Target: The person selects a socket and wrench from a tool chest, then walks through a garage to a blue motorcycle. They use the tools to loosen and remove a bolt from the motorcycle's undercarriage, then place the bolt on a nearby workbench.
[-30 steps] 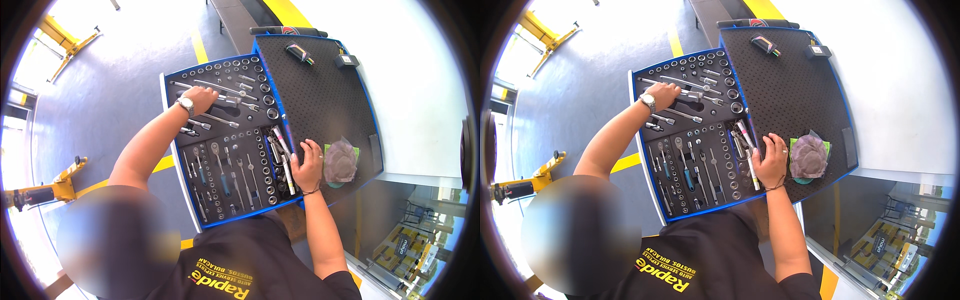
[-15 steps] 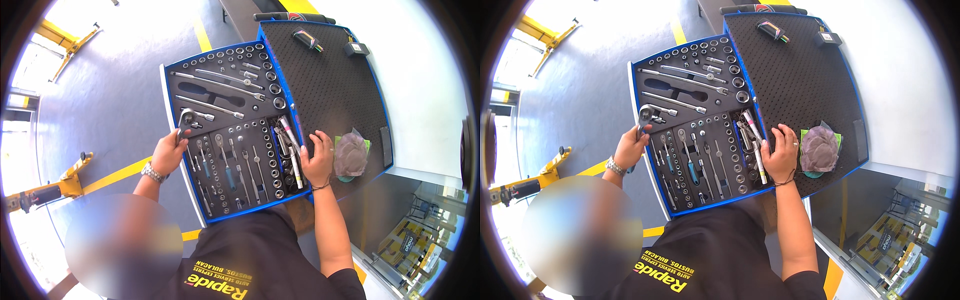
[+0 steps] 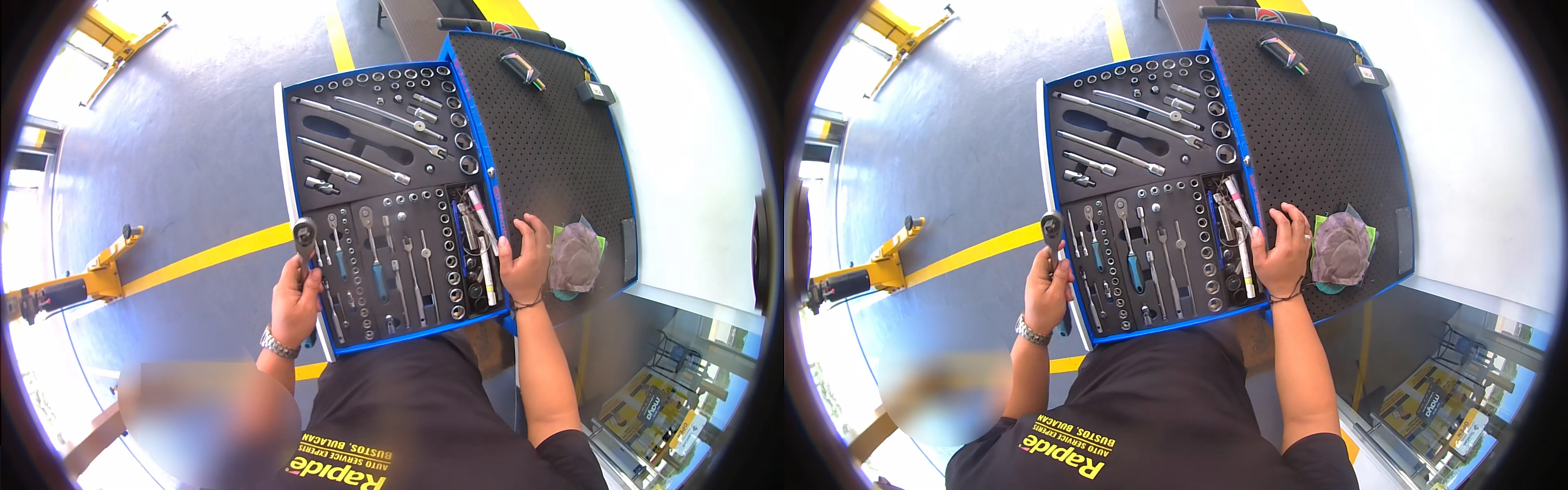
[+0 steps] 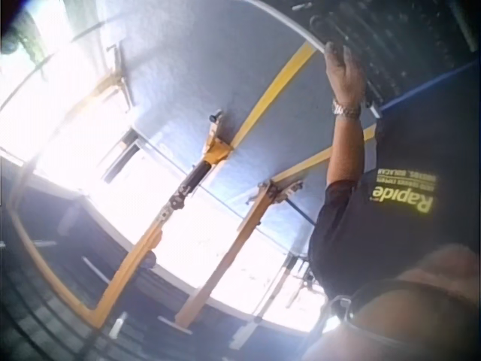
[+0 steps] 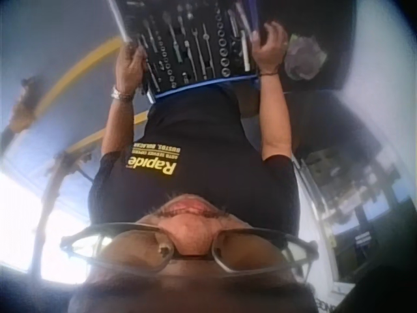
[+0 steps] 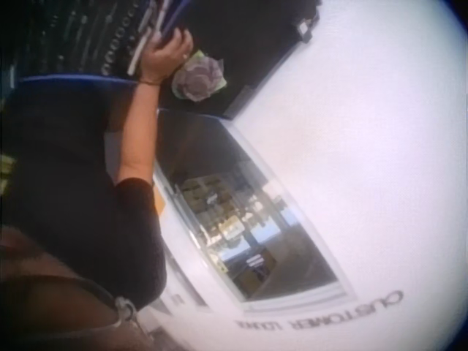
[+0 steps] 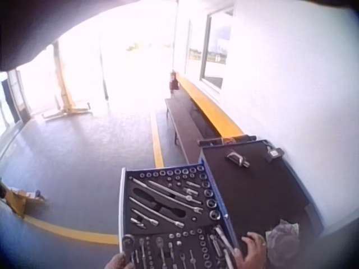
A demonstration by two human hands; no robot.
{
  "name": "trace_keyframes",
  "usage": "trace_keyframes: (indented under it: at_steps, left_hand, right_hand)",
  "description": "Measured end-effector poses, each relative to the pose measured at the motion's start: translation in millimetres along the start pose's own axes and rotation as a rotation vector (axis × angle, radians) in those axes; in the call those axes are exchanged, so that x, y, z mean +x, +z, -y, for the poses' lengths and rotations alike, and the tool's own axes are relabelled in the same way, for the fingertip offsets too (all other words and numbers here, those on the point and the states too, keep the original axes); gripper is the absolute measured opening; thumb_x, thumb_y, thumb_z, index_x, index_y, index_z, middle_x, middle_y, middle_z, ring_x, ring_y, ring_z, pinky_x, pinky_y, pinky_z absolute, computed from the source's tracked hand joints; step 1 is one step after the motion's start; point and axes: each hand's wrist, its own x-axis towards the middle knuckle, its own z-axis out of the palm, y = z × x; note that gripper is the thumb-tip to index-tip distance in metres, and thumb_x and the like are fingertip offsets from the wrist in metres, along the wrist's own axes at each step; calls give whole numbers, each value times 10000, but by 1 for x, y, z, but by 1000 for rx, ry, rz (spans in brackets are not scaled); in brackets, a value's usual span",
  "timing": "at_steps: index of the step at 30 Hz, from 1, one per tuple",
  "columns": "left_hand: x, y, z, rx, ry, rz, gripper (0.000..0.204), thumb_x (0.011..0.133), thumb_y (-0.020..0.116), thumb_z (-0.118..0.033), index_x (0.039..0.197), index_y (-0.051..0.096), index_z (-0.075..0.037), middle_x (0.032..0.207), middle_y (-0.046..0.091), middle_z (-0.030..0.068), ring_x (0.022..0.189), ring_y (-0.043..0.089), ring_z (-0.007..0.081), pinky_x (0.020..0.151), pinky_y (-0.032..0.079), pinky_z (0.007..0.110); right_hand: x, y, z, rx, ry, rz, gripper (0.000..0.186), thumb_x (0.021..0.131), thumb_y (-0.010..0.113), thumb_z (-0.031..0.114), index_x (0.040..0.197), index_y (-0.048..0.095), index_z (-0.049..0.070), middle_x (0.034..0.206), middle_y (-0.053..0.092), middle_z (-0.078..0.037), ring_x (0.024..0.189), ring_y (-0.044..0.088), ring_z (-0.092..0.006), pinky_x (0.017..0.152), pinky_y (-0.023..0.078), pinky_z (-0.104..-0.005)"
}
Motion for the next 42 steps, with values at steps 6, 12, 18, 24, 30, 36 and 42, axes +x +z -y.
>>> trace_keyframes:
  at_steps: [6, 12, 18, 24, 30, 36, 42]
  left_hand:
    - [28, 70, -57, -693, -96, 326, 364, 956, 475, -30, 1319, 474, -25, 887, 510, 18, 678, 572, 108, 610, 526, 298]
    - [9, 142, -77, -832, -252, 398, 382, 927, 515, -25, 1308, 504, -52, 850, 571, 21, 685, 582, 132, 648, 528, 316]
    - [-39, 163, -90, -931, -353, 586, 525, 866, 470, 24, 1381, 449, -77, 944, 533, 24, 751, 530, 129, 700, 490, 286]
    - [-84, 158, -64, -534, -54, 791, 648, 911, 515, -83, 1499, 243, -70, 1166, 520, 30, 1026, 494, 97, 868, 421, 265]
    - [-75, 60, -68, 181, 803, 981, 504, 894, 637, -236, 1317, 472, -19, 1135, 567, 190, 989, 578, 308, 879, 473, 408]
    - [-35, -100, -165, -492, 1123, 1945, 241, 967, 526, -259, 946, 591, -28, 960, 585, 115, 931, 582, 303, 828, 434, 457]
    - [13, -145, -191, -929, 984, 1402, 107, 955, 549, -123, 917, 585, -30, 863, 630, 100, 742, 611, 240, 684, 472, 382]
  right_hand:
    - [2, -2, 1, 43, -42, -33, 403, 862, 600, 358, 1026, 638, -7, 1163, 556, -175, 1102, 519, -372, 944, 409, -463]
    - [-5, -1, -11, 74, -74, -67, 412, 892, 565, 430, 973, 681, 43, 1144, 570, -164, 1101, 526, -366, 947, 391, -464]
    - [-18, -15, 3, 539, -42, -116, 392, 939, 532, 394, 921, 690, 36, 1122, 610, -140, 1044, 583, -302, 896, 437, -408]
    - [-100, -49, 88, 1462, 598, 330, 459, 983, 536, 308, 1335, 455, 24, 1111, 589, -54, 965, 589, -141, 837, 484, -300]
    - [-138, -57, 145, 1505, 1060, 157, 313, 997, 497, 301, 1187, 518, 53, 884, 605, -74, 510, 568, -144, 459, 494, -281]
    - [-121, 18, 211, 1376, 1152, -271, 167, 978, 500, 211, 892, 503, 69, 591, 463, -16, 431, 482, -127, 430, 474, -297]
    - [-93, 55, 283, 1230, 1201, -229, 188, 967, 534, 208, 847, 524, 63, 583, 465, 3, 442, 468, -82, 427, 441, -244]
